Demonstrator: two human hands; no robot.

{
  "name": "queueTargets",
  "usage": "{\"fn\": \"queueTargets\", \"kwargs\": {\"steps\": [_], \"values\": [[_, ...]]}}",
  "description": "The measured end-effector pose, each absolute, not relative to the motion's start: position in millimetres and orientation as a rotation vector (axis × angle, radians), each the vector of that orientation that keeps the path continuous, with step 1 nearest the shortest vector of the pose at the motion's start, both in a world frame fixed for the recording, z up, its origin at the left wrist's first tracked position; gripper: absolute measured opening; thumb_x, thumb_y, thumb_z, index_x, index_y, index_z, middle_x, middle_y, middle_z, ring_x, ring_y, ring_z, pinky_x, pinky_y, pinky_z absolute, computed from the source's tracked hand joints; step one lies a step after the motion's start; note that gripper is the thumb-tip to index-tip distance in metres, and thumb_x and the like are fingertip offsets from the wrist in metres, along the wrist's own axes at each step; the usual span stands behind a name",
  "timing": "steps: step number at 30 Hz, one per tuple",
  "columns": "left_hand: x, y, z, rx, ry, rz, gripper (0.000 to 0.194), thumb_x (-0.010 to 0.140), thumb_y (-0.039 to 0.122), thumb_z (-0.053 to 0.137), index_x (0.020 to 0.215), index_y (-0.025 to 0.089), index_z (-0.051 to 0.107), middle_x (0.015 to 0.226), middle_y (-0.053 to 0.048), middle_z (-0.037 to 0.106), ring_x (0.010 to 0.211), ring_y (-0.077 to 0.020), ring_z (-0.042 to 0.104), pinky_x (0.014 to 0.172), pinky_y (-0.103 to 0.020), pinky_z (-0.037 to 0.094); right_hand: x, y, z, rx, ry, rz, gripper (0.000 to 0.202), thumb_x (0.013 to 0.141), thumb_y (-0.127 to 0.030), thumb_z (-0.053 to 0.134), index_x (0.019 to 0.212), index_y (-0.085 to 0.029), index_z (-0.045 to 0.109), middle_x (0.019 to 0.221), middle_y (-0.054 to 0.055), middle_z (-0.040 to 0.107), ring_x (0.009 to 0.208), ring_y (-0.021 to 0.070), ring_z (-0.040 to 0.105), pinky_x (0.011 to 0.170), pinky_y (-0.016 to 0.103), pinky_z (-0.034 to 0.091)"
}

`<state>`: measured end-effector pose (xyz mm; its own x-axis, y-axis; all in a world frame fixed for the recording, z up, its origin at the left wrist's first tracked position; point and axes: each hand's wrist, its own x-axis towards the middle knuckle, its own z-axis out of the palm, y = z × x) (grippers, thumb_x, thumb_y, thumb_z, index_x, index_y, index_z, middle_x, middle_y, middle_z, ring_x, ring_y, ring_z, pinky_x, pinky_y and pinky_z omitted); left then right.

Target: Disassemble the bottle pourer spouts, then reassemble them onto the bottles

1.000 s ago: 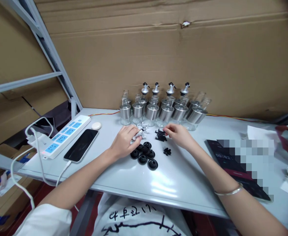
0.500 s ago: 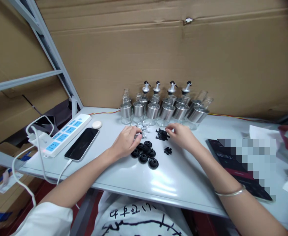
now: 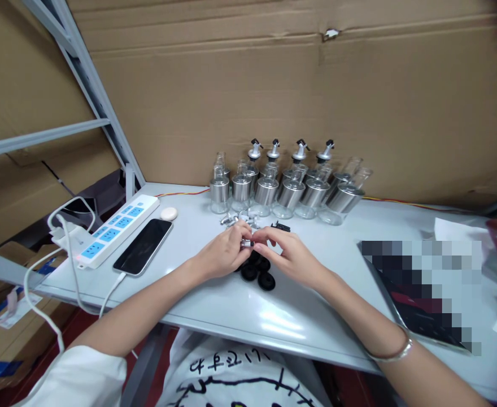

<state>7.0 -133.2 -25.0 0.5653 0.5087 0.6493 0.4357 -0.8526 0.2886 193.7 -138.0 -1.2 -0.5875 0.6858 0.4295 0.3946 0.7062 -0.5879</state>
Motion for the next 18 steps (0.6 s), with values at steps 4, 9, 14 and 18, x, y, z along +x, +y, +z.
{"fn": "queueTargets", "kwargs": {"steps": [4,9,14,18], "values": [[8,-132,-27,2.72,0.845,1.116,0.008,0.092,0.022,0.038,0.092,0.02,0.031,0.09,-0.006,0.049,0.073,-0.015,0.052,0.063,-0.028,0.048,192,-139,-2,-0.802,-2.34,0.466,0.02,0.094,-0.028,0.039,0.092,-0.019,0.056,0.081,0.005,0.063,0.072,0.0151,0.055,0.067,0.027,0.042],[9,-131,-26,2.784,0.811,1.156,0.01,0.096,0.029,0.035,0.092,0.02,0.032,0.087,-0.004,0.049,0.07,-0.0141,0.051,0.062,-0.027,0.047,189,-138,-3,-0.89,-2.38,0.376,0.029,0.095,-0.029,0.029,0.074,-0.02,0.048,0.067,0.001,0.053,0.06,0.0138,0.046,0.062,0.027,0.038],[2,-126,-22,2.767,0.92,1.233,0.013,0.095,0.032,0.039,0.09,0.02,0.036,0.086,-0.005,0.053,0.074,-0.0158,0.053,0.066,-0.029,0.046,215,-124,6,-1.125,-2.173,0.669,0.041,0.092,-0.042,0.032,0.063,-0.019,0.048,0.053,-0.003,0.042,0.051,0.0112,0.04,0.054,0.025,0.033],[-1,-124,-19,2.723,1.047,1.198,0.015,0.095,0.032,0.04,0.089,0.019,0.042,0.085,-0.005,0.057,0.077,-0.0168,0.055,0.072,-0.031,0.045,245,-106,10,-1.181,-2.2,0.88,0.036,0.084,-0.049,0.048,0.075,-0.017,0.062,0.071,0.003,0.06,0.065,0.0146,0.051,0.061,0.027,0.038]]}}
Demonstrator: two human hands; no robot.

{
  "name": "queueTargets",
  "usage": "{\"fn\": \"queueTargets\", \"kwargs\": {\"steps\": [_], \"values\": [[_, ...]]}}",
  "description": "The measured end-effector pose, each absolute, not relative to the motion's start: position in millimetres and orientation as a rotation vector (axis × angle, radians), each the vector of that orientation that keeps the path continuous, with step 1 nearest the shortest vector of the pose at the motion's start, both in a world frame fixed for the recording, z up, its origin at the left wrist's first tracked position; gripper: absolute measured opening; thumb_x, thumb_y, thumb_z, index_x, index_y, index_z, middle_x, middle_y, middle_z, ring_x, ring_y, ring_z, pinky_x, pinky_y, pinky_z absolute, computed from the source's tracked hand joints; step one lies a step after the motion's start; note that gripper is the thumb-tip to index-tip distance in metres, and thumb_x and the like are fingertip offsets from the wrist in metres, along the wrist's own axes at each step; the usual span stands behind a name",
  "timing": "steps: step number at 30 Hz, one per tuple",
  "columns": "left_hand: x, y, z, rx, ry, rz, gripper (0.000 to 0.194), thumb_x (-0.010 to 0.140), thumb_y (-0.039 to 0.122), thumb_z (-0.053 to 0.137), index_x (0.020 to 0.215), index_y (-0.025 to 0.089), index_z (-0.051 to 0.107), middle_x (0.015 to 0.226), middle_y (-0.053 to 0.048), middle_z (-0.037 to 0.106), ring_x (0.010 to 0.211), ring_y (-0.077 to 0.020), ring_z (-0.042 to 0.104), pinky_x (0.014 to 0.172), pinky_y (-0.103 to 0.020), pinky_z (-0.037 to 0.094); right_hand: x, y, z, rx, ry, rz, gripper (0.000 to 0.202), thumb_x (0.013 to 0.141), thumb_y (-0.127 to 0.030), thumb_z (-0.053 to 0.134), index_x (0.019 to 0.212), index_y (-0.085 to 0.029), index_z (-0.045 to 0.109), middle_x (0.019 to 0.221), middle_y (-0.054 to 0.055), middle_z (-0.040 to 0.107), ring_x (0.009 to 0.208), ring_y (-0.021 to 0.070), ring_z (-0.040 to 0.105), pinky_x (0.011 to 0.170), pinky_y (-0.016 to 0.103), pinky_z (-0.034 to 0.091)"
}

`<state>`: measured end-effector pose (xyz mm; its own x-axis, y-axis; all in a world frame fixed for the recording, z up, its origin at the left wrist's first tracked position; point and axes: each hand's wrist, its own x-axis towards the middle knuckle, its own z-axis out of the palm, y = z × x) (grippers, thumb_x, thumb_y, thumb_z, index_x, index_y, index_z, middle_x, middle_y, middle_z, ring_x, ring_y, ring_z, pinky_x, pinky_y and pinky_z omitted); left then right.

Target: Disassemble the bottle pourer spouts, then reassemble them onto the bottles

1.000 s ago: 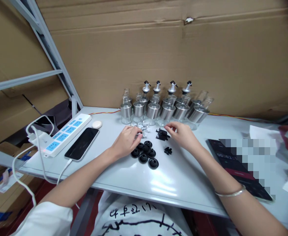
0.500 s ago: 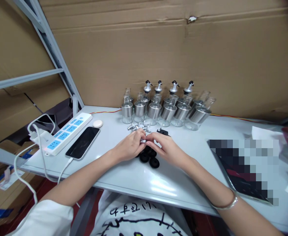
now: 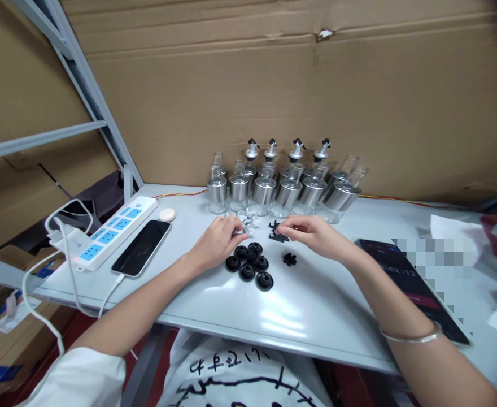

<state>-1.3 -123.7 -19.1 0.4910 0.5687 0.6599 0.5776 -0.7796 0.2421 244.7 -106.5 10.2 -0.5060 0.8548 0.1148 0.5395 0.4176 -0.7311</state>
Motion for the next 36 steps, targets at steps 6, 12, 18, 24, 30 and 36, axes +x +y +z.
{"fn": "queueTargets", "kwargs": {"steps": [6,12,18,24,30,36], "values": [[0,-126,-15,-2.712,-1.02,-1.118,0.016,0.094,0.031,0.042,0.088,0.017,0.048,0.089,-0.005,0.06,0.081,-0.0169,0.055,0.077,-0.032,0.042,258,-98,2,-1.329,-2.363,0.969,0.022,0.08,-0.037,0.048,0.08,-0.017,0.058,0.074,0.003,0.06,0.066,0.0141,0.05,0.063,0.027,0.04],[-1,-125,-14,-2.7,-1.031,-1.141,0.019,0.095,0.033,0.04,0.087,0.017,0.048,0.089,-0.005,0.06,0.082,-0.0168,0.055,0.077,-0.031,0.042,265,-97,-1,-1.494,-2.387,1.0,0.005,0.071,-0.02,0.048,0.075,-0.019,0.05,0.062,-0.002,0.056,0.055,0.0118,0.048,0.056,0.026,0.038],[-2,-124,-14,-2.667,-1.008,-1.178,0.019,0.095,0.033,0.041,0.087,0.017,0.047,0.088,-0.005,0.06,0.079,-0.0164,0.054,0.074,-0.031,0.043,274,-94,-4,-1.44,-2.407,1.058,0.013,0.072,-0.029,0.058,0.076,-0.018,0.062,0.068,0.002,0.065,0.06,0.0141,0.054,0.057,0.027,0.043],[-1,-124,-14,-2.64,-0.984,-1.202,0.019,0.095,0.034,0.041,0.087,0.017,0.046,0.087,-0.005,0.06,0.076,-0.0154,0.053,0.073,-0.03,0.044,269,-97,-2,-1.507,-2.364,1.135,0.031,0.079,-0.045,0.055,0.071,-0.017,0.065,0.062,0.003,0.065,0.057,0.0144,0.054,0.057,0.028,0.043],[-2,-125,-14,-2.638,-0.952,-1.218,0.019,0.094,0.034,0.042,0.087,0.017,0.046,0.086,-0.005,0.06,0.076,-0.0154,0.053,0.072,-0.03,0.044,265,-101,0,-1.52,-2.384,1.175,0.037,0.081,-0.051,0.051,0.069,-0.018,0.064,0.063,0.003,0.065,0.058,0.0147,0.054,0.058,0.028,0.042],[-1,-125,-13,-2.654,-0.945,-1.209,0.018,0.093,0.033,0.046,0.085,0.017,0.046,0.085,-0.005,0.058,0.077,-0.0156,0.052,0.072,-0.03,0.044,253,-105,-2,-1.366,-2.461,0.997,0.031,0.079,-0.046,0.055,0.075,-0.017,0.067,0.068,0.003,0.065,0.059,0.0141,0.053,0.056,0.027,0.041]]}}
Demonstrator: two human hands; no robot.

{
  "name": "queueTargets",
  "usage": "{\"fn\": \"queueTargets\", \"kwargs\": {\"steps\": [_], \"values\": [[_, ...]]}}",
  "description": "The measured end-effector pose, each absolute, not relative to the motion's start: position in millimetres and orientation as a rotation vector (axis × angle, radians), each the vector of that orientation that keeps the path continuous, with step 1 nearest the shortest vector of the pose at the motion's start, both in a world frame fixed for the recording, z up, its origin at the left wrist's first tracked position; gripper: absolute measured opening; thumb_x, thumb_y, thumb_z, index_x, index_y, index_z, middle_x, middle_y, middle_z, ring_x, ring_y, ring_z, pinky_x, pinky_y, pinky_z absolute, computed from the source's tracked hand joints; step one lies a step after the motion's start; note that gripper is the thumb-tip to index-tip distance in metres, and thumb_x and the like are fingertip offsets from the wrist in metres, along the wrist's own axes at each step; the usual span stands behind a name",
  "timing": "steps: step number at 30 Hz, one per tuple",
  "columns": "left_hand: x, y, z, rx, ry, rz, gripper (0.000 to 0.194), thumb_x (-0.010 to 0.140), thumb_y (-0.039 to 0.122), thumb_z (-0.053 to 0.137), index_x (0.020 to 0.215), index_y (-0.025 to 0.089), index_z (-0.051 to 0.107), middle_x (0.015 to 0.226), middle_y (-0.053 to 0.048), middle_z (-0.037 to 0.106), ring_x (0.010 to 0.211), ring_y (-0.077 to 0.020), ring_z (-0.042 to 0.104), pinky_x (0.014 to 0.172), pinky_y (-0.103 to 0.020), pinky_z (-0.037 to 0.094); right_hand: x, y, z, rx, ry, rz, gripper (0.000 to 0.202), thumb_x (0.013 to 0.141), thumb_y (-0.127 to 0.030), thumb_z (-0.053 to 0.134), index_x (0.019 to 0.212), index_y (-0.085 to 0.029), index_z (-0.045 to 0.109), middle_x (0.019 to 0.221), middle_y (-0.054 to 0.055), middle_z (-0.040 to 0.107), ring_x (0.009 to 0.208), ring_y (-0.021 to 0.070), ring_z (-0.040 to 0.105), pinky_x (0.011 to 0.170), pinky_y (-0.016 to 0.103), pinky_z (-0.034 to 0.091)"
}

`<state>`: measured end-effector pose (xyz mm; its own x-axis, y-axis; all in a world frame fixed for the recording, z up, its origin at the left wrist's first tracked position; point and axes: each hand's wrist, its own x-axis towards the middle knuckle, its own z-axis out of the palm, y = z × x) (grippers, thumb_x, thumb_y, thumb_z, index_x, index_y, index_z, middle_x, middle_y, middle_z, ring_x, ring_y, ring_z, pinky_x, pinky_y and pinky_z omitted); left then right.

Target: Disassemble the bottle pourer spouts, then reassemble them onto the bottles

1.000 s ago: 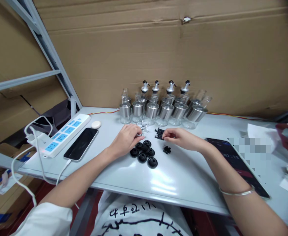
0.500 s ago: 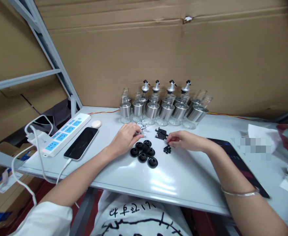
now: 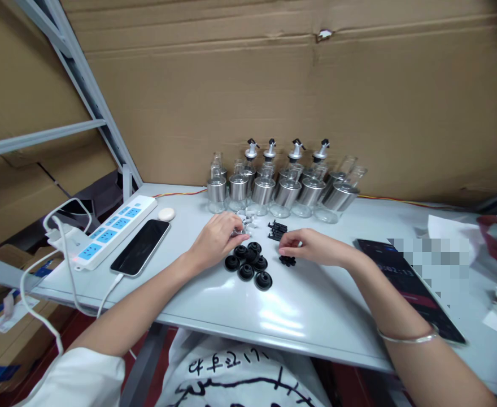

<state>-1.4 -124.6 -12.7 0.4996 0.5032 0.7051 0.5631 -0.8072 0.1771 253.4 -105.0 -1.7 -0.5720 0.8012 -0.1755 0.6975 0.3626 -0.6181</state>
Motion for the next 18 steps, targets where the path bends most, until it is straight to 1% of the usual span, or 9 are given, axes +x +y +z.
{"fn": "queueTargets", "kwargs": {"steps": [5,7,10,12,14,16,18], "values": [[-2,-125,-13,-2.607,-0.961,-1.21,0.017,0.093,0.033,0.045,0.086,0.017,0.046,0.087,-0.005,0.056,0.08,-0.0163,0.052,0.072,-0.03,0.044,246,-107,-4,-1.29,-2.53,1.026,0.023,0.078,-0.038,0.056,0.076,-0.017,0.066,0.077,0.005,0.065,0.068,0.016,0.056,0.06,0.027,0.042],[-2,-125,-14,-2.548,-0.997,-1.236,0.016,0.093,0.033,0.045,0.088,0.018,0.045,0.088,-0.005,0.054,0.079,-0.0159,0.051,0.07,-0.029,0.045,247,-108,-1,-1.304,-2.517,1.031,0.024,0.077,-0.039,0.057,0.077,-0.017,0.067,0.078,0.005,0.064,0.069,0.0166,0.056,0.062,0.028,0.042],[-2,-125,-16,-2.515,-1.043,-1.353,0.013,0.094,0.031,0.043,0.091,0.019,0.043,0.086,-0.002,0.049,0.071,-0.0119,0.049,0.062,-0.024,0.044,247,-109,6,-1.296,-2.427,0.937,0.029,0.079,-0.046,0.057,0.077,-0.018,0.065,0.077,0.004,0.062,0.07,0.0162,0.055,0.064,0.029,0.042],[0,-125,-18,-2.511,-1.028,-1.466,0.012,0.094,0.03,0.045,0.09,0.019,0.041,0.086,-0.001,0.048,0.071,-0.0105,0.05,0.063,-0.023,0.045,242,-113,10,-1.239,-2.312,0.922,0.033,0.081,-0.049,0.053,0.08,-0.017,0.063,0.081,0.005,0.062,0.072,0.016,0.054,0.066,0.029,0.041],[2,-127,-21,-2.504,-0.96,-1.561,0.012,0.092,0.029,0.048,0.089,0.02,0.041,0.087,-0.001,0.048,0.077,-0.0111,0.053,0.068,-0.024,0.047,232,-119,13,-1.14,-2.177,1.026,0.036,0.084,-0.05,0.049,0.089,-0.017,0.062,0.086,0.006,0.062,0.075,0.0157,0.055,0.066,0.029,0.042],[5,-129,-23,-2.522,-0.875,-1.593,0.012,0.091,0.027,0.05,0.089,0.02,0.041,0.089,-0.002,0.05,0.082,-0.0119,0.055,0.071,-0.026,0.048,220,-125,14,-1.011,-2.05,1.208,0.038,0.085,-0.052,0.047,0.095,-0.017,0.06,0.087,0.006,0.062,0.076,0.015,0.055,0.065,0.029,0.043],[6,-131,-24,-2.554,-0.803,-1.583,0.01,0.091,0.025,0.051,0.089,0.02,0.042,0.089,-0.002,0.052,0.083,-0.0124,0.056,0.07,-0.026,0.049,209,-131,13,-0.903,-1.937,1.381,0.038,0.083,-0.054,0.049,0.09,-0.017,0.058,0.081,0.004,0.062,0.07,0.0131,0.055,0.063,0.028,0.043]]}}
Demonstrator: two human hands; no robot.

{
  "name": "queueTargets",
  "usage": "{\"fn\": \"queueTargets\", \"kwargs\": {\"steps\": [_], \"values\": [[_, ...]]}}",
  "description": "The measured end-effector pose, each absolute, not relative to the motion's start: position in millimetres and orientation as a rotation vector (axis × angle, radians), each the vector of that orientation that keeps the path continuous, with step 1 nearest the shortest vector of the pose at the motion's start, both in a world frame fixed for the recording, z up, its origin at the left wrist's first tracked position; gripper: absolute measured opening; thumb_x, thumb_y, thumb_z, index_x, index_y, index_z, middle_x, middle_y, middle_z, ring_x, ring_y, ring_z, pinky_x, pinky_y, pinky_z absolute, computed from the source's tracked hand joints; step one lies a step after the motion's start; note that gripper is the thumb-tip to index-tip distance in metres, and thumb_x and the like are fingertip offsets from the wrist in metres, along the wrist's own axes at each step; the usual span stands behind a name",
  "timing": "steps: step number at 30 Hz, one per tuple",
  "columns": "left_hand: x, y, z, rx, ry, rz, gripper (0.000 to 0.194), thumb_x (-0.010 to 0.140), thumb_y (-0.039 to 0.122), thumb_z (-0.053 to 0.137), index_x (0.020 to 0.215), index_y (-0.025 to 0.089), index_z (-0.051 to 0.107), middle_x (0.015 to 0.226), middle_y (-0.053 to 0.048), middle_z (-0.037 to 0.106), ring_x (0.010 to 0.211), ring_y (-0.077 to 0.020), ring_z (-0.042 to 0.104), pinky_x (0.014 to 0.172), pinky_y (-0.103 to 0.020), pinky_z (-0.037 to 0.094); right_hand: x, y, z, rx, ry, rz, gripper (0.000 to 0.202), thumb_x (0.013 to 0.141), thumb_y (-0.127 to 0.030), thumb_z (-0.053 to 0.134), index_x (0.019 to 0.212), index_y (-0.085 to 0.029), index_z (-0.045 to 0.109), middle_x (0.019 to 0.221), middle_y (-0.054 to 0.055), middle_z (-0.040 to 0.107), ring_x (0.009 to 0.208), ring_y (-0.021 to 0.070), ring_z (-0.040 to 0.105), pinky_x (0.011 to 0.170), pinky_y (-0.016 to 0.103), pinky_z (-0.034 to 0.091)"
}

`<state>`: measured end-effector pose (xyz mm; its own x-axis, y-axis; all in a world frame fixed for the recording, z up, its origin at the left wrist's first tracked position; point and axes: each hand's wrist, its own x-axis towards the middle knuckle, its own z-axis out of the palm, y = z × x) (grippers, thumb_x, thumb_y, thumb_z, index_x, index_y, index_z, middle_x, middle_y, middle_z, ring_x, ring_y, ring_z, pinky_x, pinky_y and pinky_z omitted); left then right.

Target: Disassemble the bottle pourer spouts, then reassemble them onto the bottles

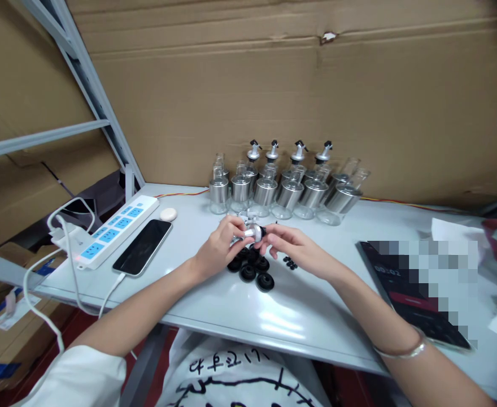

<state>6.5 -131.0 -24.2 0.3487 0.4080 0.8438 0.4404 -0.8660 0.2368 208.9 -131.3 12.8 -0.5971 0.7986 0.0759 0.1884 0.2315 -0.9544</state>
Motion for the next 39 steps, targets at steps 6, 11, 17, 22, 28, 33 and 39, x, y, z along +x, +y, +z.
{"fn": "queueTargets", "kwargs": {"steps": [6,11,17,22,28,33,39], "values": [[6,-132,-24,-2.607,-0.724,-1.524,0.006,0.091,0.022,0.05,0.091,0.02,0.045,0.092,-0.003,0.057,0.084,-0.0133,0.059,0.067,-0.026,0.05,195,-135,3,-0.896,-1.591,1.521,0.037,0.073,-0.053,0.064,0.077,-0.018,0.052,0.062,-0.004,0.054,0.05,0.0065,0.042,0.051,0.024,0.034],[5,-130,-22,-2.703,-0.759,-1.494,0.003,0.092,0.018,0.046,0.095,0.02,0.045,0.097,-0.005,0.058,0.09,-0.0138,0.059,0.075,-0.03,0.052,196,-135,1,-0.931,-1.462,1.581,0.035,0.069,-0.047,0.07,0.073,-0.018,0.052,0.064,-0.003,0.057,0.053,0.0066,0.047,0.05,0.023,0.033],[7,-130,-18,-2.738,-0.758,-1.13,0.046,0.088,0.042,0.052,0.122,0.014,0.04,0.112,-0.015,0.058,0.105,-0.0241,0.055,0.087,-0.04,0.047,194,-136,1,-0.9,-1.403,1.569,0.034,0.063,-0.036,0.076,0.069,-0.018,0.048,0.059,-0.007,0.051,0.048,0.0043,0.039,0.048,0.021,0.028],[10,-127,-19,-2.599,-0.777,-0.781,0.036,0.092,0.041,0.044,0.11,0.01,0.05,0.09,-0.01,0.064,0.087,-0.0239,0.057,0.077,-0.037,0.042,190,-138,-1,-0.967,-1.435,1.541,0.03,0.06,-0.031,0.075,0.066,-0.019,0.048,0.051,-0.008,0.046,0.046,0.0057,0.038,0.046,0.021,0.026],[4,-122,-14,-2.66,-0.75,-0.796,0.031,0.09,0.039,0.042,0.09,0.013,0.057,0.077,-0.006,0.063,0.075,-0.0198,0.054,0.072,-0.033,0.036,178,-150,1,-0.963,-1.438,1.457,0.024,0.062,-0.032,0.068,0.066,-0.019,0.048,0.05,-0.008,0.045,0.044,0.0058,0.036,0.044,0.021,0.026],[-2,-122,6,-2.967,-0.88,-0.715,0.043,0.092,0.051,0.036,0.091,0.015,0.058,0.074,-0.003,0.059,0.072,-0.0168,0.051,0.074,-0.03,0.035,173,-154,6,-0.951,-1.481,1.278,0.022,0.062,-0.031,0.066,0.062,-0.019,0.047,0.052,-0.006,0.045,0.048,0.0067,0.038,0.046,0.021,0.03],[-3,-127,23,-3.249,-1.032,-0.817,0.061,0.087,0.068,0.023,0.088,0.016,0.055,0.078,-0.003,0.055,0.074,-0.0156,0.049,0.074,-0.028,0.036,172,-158,8,-0.934,-1.641,0.951,0.018,0.067,-0.024,0.061,0.063,-0.02,0.045,0.051,-0.007,0.043,0.047,0.0067,0.036,0.044,0.02,0.031]]}}
